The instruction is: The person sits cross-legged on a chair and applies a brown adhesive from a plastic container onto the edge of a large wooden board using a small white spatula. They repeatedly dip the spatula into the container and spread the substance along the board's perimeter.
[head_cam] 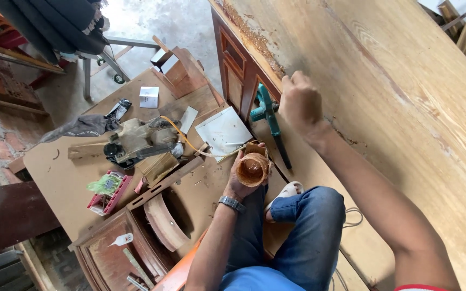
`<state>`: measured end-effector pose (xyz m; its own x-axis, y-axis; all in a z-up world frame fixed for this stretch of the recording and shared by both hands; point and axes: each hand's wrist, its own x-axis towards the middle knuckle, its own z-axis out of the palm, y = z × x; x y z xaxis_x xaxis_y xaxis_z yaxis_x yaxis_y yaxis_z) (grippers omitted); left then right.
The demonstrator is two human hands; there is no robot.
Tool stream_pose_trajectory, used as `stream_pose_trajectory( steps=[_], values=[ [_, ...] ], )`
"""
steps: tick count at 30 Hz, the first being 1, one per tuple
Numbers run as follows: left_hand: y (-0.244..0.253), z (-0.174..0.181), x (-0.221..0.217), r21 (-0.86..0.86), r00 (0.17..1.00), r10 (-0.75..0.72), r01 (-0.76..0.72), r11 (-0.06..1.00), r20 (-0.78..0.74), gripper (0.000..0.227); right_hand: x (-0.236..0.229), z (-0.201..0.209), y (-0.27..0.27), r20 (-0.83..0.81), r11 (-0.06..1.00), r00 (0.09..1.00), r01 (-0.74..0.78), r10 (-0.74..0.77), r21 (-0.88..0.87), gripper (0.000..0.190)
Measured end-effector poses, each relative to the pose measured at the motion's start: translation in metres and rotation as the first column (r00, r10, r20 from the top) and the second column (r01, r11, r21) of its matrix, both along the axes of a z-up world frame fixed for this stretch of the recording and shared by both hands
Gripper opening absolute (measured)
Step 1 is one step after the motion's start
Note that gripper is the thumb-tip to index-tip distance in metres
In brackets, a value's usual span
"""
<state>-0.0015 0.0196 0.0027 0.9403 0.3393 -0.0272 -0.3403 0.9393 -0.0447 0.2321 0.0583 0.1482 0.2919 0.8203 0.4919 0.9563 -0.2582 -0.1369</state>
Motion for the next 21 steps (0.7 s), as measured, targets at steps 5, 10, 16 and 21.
stream_pose_trajectory(
  steps=[5,10,16,21],
  values=[
    [0.003,-0.013,0.0,-0.021,0.997,-0.051,0.052,0.998,0.059,0.077,-0.036,0.026,-0.002,0.225,0.945,0.974,0.093,-0.021,-0.314,0.024],
    [0.002,-0.012,-0.005,-0.035,0.992,-0.062,0.066,0.997,0.107,0.077,-0.05,0.033,0.011,0.276,0.913,0.96,0.152,-0.046,-0.378,0.024],
    [0.002,-0.013,-0.01,-0.03,0.99,-0.08,0.084,0.996,0.114,0.077,-0.074,0.017,0.019,0.473,0.92,0.881,0.208,-0.029,-0.332,0.017],
    [0.003,-0.02,-0.011,-0.026,0.993,-0.083,0.086,0.996,0.085,0.076,-0.08,0.013,0.022,0.682,0.939,0.73,0.259,-0.037,-0.226,0.018]
  ],
)
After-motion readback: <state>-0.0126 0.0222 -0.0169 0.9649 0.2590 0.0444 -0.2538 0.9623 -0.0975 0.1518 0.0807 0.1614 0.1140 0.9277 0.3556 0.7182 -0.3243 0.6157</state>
